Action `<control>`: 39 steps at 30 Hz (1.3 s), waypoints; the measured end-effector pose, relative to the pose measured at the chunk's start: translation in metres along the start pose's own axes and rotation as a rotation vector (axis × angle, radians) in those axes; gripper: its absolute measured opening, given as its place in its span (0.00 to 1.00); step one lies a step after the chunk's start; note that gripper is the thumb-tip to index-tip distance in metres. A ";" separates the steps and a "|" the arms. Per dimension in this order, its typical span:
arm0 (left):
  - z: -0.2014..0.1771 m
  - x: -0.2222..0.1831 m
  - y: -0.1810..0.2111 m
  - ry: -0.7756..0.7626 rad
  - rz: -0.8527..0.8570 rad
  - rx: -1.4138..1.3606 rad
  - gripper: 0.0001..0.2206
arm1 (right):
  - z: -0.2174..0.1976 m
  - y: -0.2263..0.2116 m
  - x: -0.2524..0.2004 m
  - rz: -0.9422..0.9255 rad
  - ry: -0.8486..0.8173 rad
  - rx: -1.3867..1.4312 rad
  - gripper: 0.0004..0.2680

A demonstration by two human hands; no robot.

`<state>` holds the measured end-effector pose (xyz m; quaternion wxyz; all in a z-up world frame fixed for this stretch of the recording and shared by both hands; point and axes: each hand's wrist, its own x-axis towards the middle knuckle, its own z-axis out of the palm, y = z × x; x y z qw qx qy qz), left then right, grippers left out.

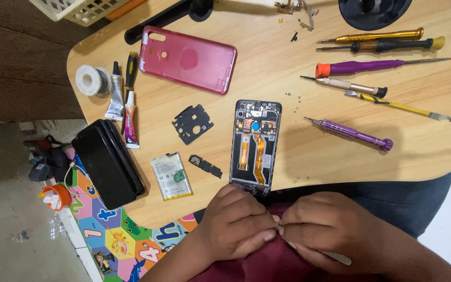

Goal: Disassembling internal components of a smartphone using tweezers and precision screwdrivers

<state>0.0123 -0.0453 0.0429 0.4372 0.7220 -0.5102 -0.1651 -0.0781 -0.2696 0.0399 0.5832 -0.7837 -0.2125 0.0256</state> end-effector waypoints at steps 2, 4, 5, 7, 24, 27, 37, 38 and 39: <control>-0.001 0.002 0.001 -0.007 0.002 0.021 0.05 | 0.002 0.000 -0.003 0.025 -0.005 -0.012 0.04; 0.000 0.002 0.001 -0.013 0.004 0.042 0.05 | 0.002 0.000 -0.004 0.050 -0.010 -0.025 0.04; 0.000 0.001 0.002 -0.024 -0.013 0.031 0.05 | 0.002 0.000 -0.003 0.024 0.003 -0.017 0.04; 0.000 -0.001 0.002 -0.036 -0.028 0.021 0.06 | 0.001 0.000 -0.003 -0.002 0.018 -0.011 0.04; -0.021 0.034 -0.044 0.108 -0.258 0.789 0.21 | -0.006 0.053 -0.020 0.253 0.581 -0.025 0.05; -0.017 0.040 -0.057 0.103 -0.284 0.812 0.22 | -0.008 0.053 -0.015 0.203 0.564 -0.055 0.05; -0.014 0.038 -0.056 0.135 -0.208 0.869 0.20 | -0.008 0.057 -0.016 0.162 0.535 -0.016 0.05; -0.014 0.037 -0.056 0.137 -0.207 0.864 0.20 | -0.007 0.057 -0.016 0.177 0.541 -0.015 0.06; -0.014 0.037 -0.057 0.139 -0.206 0.859 0.21 | -0.007 0.056 -0.016 0.192 0.547 -0.013 0.06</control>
